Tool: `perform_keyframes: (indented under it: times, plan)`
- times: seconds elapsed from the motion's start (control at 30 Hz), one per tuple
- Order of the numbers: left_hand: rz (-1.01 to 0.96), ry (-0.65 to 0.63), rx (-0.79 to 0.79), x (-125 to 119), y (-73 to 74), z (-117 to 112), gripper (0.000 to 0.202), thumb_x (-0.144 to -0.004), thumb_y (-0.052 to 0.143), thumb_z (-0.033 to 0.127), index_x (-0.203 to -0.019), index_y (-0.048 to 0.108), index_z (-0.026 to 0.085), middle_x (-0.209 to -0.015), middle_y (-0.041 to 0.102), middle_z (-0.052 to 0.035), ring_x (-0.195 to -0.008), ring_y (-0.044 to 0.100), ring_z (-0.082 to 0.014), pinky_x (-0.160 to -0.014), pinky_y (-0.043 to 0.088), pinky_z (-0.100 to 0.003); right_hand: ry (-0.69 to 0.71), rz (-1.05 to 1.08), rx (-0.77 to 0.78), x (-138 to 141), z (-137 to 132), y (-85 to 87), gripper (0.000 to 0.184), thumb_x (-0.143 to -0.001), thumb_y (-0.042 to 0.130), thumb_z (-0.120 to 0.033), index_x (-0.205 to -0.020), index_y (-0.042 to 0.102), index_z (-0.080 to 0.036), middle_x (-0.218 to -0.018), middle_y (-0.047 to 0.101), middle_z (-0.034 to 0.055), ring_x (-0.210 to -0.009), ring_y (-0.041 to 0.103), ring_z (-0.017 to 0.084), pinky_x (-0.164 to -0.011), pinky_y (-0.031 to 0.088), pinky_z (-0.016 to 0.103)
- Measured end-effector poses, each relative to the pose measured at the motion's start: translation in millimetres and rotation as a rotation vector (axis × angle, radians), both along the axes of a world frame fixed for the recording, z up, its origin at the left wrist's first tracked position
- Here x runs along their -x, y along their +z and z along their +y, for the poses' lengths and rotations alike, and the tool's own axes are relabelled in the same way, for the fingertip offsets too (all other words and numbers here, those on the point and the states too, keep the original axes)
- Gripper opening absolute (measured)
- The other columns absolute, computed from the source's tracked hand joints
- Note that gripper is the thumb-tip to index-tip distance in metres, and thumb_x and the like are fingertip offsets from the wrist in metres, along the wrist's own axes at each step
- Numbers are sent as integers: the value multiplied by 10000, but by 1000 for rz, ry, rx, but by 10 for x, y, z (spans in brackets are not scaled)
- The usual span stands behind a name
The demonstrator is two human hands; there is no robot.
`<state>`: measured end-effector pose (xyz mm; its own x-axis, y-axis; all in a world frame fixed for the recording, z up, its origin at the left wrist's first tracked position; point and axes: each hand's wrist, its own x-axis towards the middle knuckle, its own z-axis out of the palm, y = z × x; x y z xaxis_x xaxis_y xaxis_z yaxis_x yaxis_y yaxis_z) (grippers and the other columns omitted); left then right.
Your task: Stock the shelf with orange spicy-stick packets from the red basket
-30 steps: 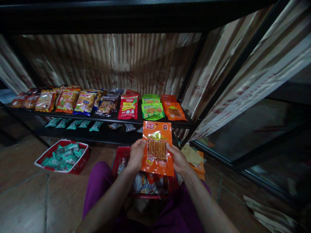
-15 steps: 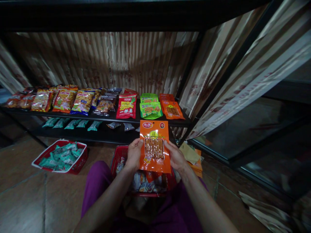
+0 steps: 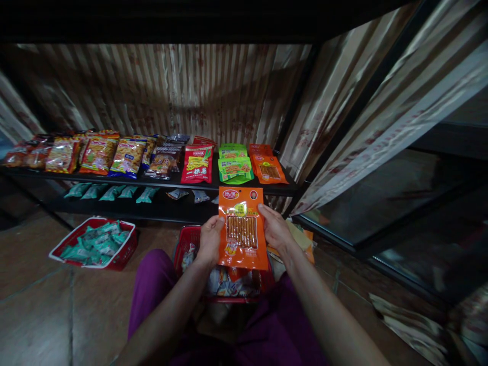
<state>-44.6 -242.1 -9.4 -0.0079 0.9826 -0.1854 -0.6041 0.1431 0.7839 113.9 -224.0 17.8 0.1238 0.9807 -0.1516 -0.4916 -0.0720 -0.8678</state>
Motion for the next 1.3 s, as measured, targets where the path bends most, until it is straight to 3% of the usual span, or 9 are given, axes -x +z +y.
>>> perform_keyframes:
  times: [0.53, 0.87, 1.3]
  plan:
    - [-122, -99, 5, 63, 143, -74, 214, -610, 714, 299, -729, 617, 150, -639, 630, 12, -546, 550, -107, -555, 414, -221, 7, -38, 13, 41, 69, 44, 225, -618, 753, -261, -810, 674, -175, -737, 731, 25, -607, 669, 178, -598, 548, 288]
    - [-122, -31, -2, 39, 103, -41, 259, -624, 703, 326, -811, 638, 159, -691, 663, -10, -604, 599, -131, -620, 446, -243, 86, -53, 50, 93, -50, 123, 169, -607, 748, -220, -746, 672, -158, -681, 718, 28, -567, 653, 161, -579, 533, 261]
    - [-111, -12, 1, 36, 134, -16, 260, -599, 715, 328, -770, 616, 158, -663, 654, -3, -596, 599, -138, -622, 453, -256, 52, -66, 95, 92, -74, 118, 147, -568, 748, -165, -676, 649, -167, -607, 697, 9, -497, 621, 140, -508, 516, 241]
